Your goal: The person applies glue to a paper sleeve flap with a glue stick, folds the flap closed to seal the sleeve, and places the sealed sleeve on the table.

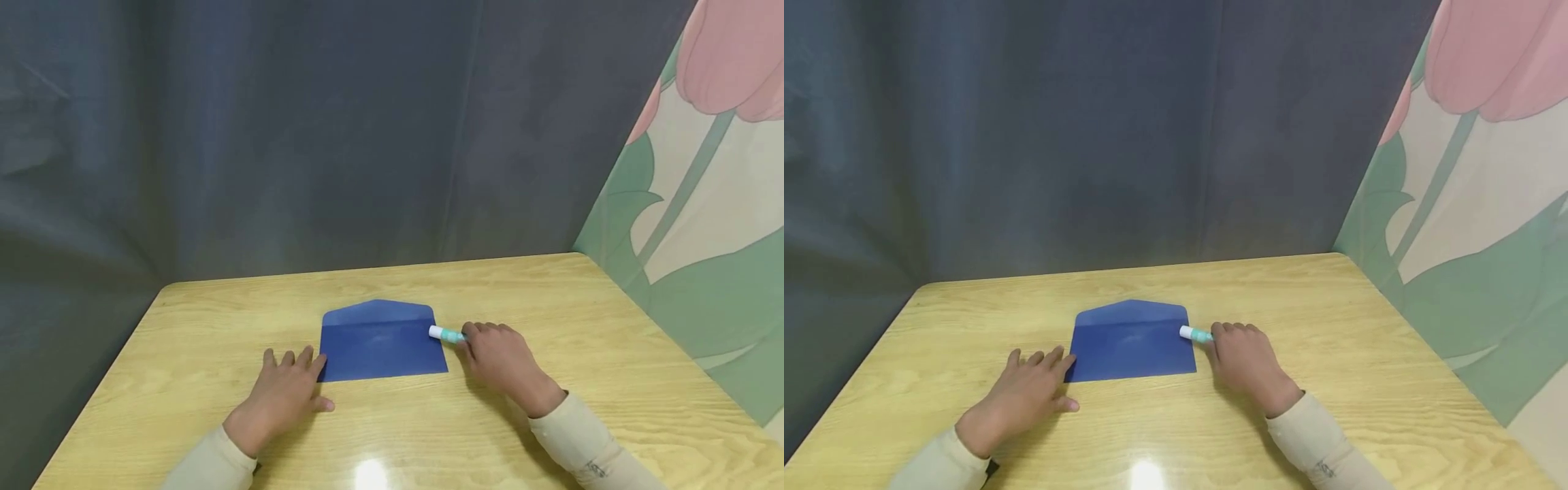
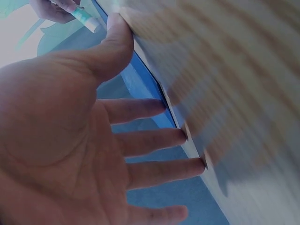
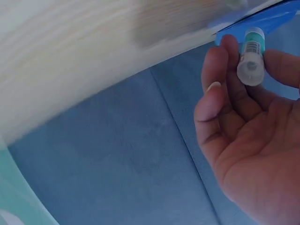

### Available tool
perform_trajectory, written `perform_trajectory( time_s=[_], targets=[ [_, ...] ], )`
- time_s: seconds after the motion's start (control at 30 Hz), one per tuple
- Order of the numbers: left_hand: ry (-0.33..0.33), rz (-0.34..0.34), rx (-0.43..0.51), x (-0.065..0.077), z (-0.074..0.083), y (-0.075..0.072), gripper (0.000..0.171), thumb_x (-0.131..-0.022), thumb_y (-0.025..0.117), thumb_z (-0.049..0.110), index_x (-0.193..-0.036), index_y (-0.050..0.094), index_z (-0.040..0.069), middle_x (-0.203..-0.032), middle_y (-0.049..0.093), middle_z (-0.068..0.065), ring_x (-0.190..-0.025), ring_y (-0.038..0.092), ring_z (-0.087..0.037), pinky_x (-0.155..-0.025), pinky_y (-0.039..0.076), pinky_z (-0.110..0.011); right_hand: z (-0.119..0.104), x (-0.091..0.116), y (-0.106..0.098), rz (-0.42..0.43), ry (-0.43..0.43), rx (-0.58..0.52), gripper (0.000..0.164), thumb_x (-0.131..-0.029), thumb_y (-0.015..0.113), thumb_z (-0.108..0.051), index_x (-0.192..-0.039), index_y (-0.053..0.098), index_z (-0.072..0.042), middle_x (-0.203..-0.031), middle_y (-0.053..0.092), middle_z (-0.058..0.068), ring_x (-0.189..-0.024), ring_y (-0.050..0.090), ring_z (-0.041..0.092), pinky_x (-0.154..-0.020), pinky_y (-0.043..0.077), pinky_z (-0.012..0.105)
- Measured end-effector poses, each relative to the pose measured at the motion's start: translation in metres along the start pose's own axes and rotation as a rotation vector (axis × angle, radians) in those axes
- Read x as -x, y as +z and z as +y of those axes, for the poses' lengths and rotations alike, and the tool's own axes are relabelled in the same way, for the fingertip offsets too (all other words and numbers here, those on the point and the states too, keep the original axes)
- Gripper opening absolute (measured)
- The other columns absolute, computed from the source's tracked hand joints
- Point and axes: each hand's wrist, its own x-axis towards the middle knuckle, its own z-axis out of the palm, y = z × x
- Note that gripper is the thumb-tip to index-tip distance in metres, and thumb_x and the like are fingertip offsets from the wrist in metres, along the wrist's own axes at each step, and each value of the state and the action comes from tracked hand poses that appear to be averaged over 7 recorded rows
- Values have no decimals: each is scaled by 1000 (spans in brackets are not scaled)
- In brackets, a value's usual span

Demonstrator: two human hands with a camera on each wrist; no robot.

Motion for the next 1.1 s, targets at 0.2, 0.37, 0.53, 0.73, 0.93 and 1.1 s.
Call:
perform_trajectory(
  time_s=[0.2,0.37,0.53,0.73,0.93,1.1],
  targets=[
    [-23,33,7,-2,-6,-2,82,-84,69,56,-146,49,6,-149,47,-24,-130,50,-49,-101,24,-82,1,-11,-9,-108,29,-217,11,-99,60,-21,-100,65,-12,-71,51,-8,-59,40,6,-55,35,22],
    [-6,141,-5,-16,2,-11,88,-81,72,56,-148,46,5,-151,45,-24,-135,45,-50,-102,17,-85,6,-23,-22,-122,22,-355,10,-101,58,-20,-103,66,-14,-70,47,-9,-59,38,4,-58,35,22],
    [129,244,92,-17,27,-13,77,-84,69,56,-144,52,11,-143,58,-13,-130,56,-37,-107,34,-70,-12,-16,-23,-118,-110,-349,14,-102,57,-23,-106,66,-13,-77,52,-12,-65,40,0,-61,37,20],
    [287,409,151,-11,59,-17,60,-90,67,50,-138,57,16,-126,69,-2,-116,66,-25,-99,48,-53,-33,-4,-32,-62,-194,-356,11,-101,58,-21,-106,66,-15,-87,61,-12,-72,47,0,-65,44,22],
    [375,584,-67,-6,72,-24,45,-88,74,40,-127,65,19,-111,72,4,-100,68,-16,-92,50,-43,-41,-2,-39,92,-317,-231,12,-96,65,-20,-106,66,-12,-93,68,-5,-80,61,8,-73,53,29],
    [374,626,-143,-4,76,-22,42,-88,73,42,-123,67,19,-107,73,4,-94,68,-16,-87,51,-40,-46,4,-39,168,-369,-176,17,-101,57,-26,-107,65,-12,-90,66,-5,-76,58,9,-71,50,28]
  ],
)
